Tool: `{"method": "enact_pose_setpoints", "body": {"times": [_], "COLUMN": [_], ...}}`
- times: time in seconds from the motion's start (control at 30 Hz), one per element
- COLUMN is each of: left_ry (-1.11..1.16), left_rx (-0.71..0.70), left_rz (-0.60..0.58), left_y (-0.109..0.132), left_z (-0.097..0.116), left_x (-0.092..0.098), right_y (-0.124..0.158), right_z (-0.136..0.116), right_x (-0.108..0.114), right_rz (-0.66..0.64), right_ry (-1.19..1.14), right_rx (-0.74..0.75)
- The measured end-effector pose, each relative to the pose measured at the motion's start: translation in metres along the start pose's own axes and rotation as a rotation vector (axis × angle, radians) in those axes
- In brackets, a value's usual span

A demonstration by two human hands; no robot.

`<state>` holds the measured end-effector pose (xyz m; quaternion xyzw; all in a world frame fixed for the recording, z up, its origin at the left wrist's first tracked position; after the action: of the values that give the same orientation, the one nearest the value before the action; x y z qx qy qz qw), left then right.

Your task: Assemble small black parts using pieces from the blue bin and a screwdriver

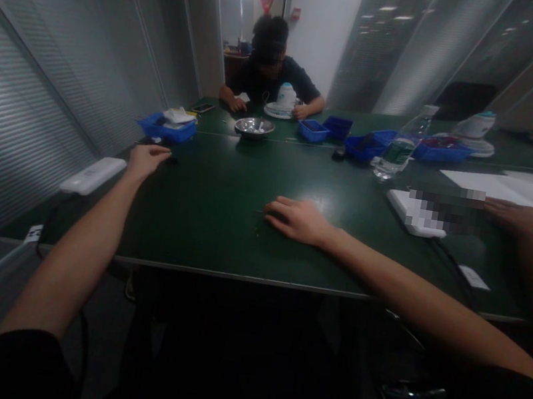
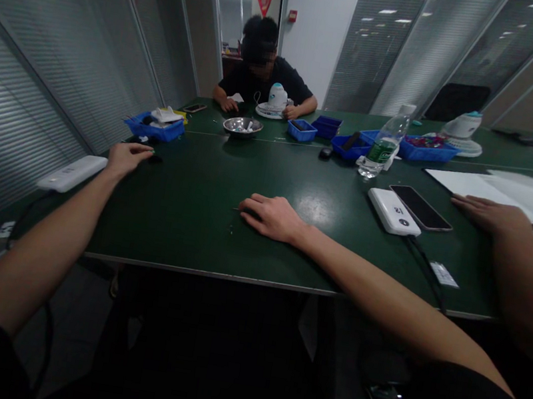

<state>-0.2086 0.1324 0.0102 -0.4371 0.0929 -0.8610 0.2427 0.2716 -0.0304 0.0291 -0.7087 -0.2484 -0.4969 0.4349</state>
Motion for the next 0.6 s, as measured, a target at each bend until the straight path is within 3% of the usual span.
{"method": "enact_pose_setpoints", "body": {"times": [0.17,0.6], "left_ry": [-0.024,-0.027], "left_rx": [-0.033,0.062], "left_rz": [-0.039,-0.094], "left_y": [0.0064,0.0026], "left_z": [0.0082,0.0004], "left_x": [-0.0023,-0.0081], "right_y": [0.0001,0.0001], "right_z": [-0.0001,0.0013], "right_x": [0.0,-0.0011], "right_rz": [0.004,-0.012], "right_ry": [-0.008,0.001], "right_rx": [-0.005,-0.011]}}
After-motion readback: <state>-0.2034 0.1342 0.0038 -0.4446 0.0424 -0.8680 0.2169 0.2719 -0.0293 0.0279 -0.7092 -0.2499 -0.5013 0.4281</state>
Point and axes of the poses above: each hand's wrist, its own y-axis away from the middle knuckle, its own x-axis out of the back of the hand, z = x × y, the point moved 7 cm from there along -y, towards the middle knuckle, and after that the axes turned 2 degrees about z, right-handed, at the moved point
